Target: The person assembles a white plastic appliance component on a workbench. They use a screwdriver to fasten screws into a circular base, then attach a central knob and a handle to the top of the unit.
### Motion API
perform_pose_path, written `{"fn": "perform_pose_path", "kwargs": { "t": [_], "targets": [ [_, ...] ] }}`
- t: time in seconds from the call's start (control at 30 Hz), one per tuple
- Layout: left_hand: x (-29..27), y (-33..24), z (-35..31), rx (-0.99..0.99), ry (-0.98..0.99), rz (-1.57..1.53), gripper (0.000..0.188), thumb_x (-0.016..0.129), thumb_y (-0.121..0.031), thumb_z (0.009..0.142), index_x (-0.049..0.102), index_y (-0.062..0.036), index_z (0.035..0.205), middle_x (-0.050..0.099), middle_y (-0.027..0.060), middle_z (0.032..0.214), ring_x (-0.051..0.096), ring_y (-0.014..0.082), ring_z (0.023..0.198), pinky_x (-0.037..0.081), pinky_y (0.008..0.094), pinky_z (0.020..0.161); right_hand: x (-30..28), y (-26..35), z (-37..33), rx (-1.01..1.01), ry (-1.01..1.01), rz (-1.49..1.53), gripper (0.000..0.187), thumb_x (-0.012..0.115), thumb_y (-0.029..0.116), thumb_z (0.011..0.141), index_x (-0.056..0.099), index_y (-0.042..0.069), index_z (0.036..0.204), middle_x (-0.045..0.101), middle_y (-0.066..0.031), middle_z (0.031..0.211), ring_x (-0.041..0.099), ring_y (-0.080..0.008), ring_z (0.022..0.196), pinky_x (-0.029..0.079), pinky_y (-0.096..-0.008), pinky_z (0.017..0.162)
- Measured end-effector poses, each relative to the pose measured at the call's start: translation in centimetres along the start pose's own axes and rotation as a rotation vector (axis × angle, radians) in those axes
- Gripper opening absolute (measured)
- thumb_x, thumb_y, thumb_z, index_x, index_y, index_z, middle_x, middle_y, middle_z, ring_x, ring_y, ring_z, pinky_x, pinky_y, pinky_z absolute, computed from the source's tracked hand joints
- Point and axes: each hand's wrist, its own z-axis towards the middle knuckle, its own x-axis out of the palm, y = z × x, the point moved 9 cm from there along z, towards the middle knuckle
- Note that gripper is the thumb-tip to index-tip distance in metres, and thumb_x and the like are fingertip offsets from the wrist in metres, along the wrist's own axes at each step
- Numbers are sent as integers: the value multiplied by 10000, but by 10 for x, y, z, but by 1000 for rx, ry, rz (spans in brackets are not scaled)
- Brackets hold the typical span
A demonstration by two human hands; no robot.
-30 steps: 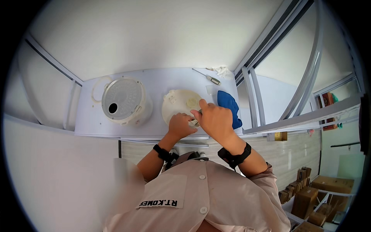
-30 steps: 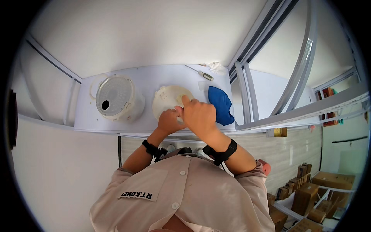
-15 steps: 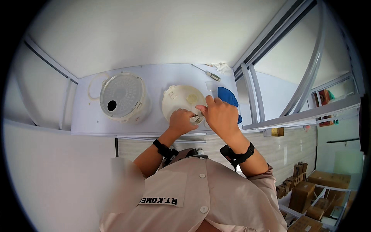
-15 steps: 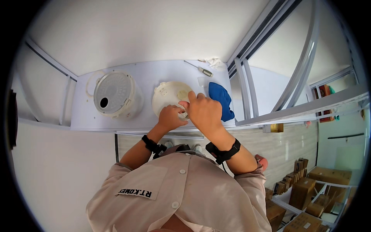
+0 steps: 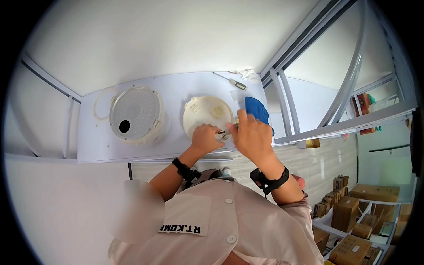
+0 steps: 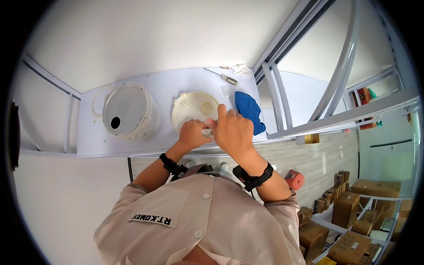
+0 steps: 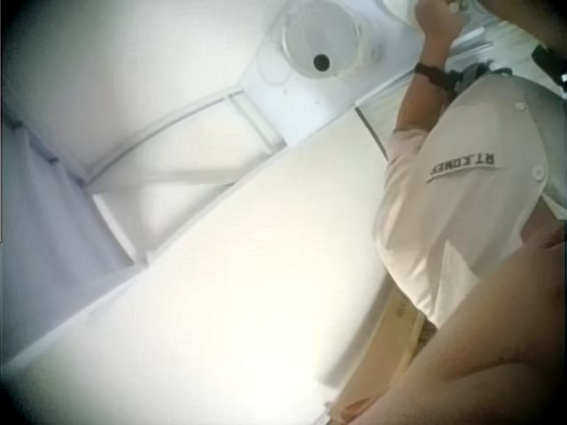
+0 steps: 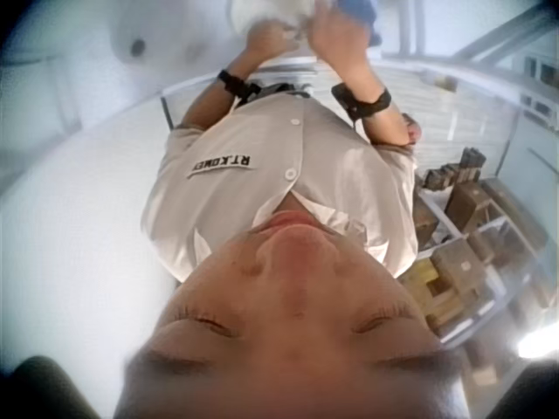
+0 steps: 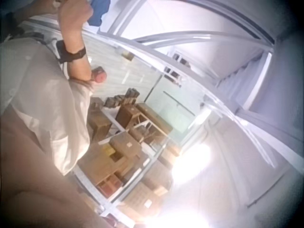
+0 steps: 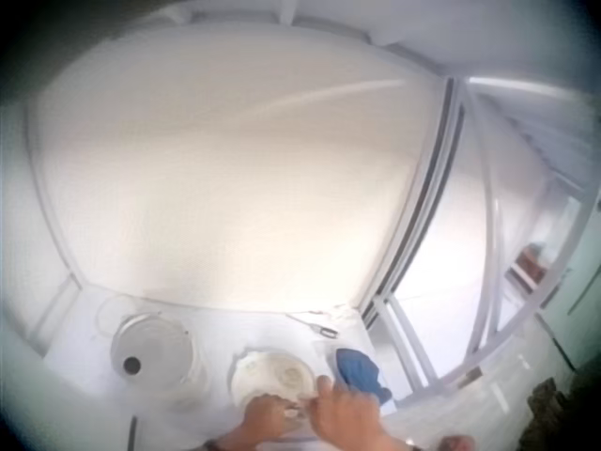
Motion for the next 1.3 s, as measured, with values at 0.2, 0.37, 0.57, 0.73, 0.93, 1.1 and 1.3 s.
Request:
{"fn": "perform_pose_path", "kwargs": {
  "t": [0.2,0.37,0.57,0.73,0.93,1.1,1.3],
  "targets": [
    [-2,-3,3,-35,65,3,442,848,-408,645,821,-126,984,753,74,985,675,285,996,516,436,878,1,9,-6,-117,-112,151,400,794,286,856,549,56,1072,580,-134,853,646,-285,673,487,-356,505],
    [-4,-2,2,5,49,-38,439,840,-406,651,824,-126,990,755,78,964,682,289,981,521,443,862,15,4,-1,177,159,28,392,780,249,894,568,47,1155,630,-150,935,667,-361,717,508,-412,543],
    [-1,-2,4,15,63,5,441,839,-402,653,827,-123,995,762,81,959,688,285,974,522,438,851,1,17,1,-58,-173,131,368,772,347,901,578,70,1046,607,-94,795,661,-262,633,473,-350,483],
    [-4,-1,3,22,87,6,450,843,-404,655,830,-127,1011,766,80,970,689,276,987,517,431,858,16,2,0,263,172,10,346,774,205,873,559,53,1097,590,-133,919,667,-305,779,516,-382,573],
    [-5,-2,3,35,73,11,438,846,-399,662,833,-138,1014,768,70,976,689,272,998,515,429,858,-6,23,-3,-137,-275,162,281,773,254,895,574,75,983,595,-95,760,662,-268,603,479,-362,468],
    [-6,-1,2,21,97,-6,437,846,-399,665,834,-139,1017,768,68,991,690,274,997,518,431,850,14,7,-3,134,-25,-113,266,764,243,902,584,78,1006,592,-99,760,658,-271,599,481,-364,470],
    [-8,-1,0,28,41,3,445,843,-398,666,835,-136,1026,768,68,995,690,272,999,519,432,855,-12,25,-4,-91,-193,110,274,772,290,909,588,92,954,593,-81,721,658,-265,580,467,-362,450]
  ]
}}
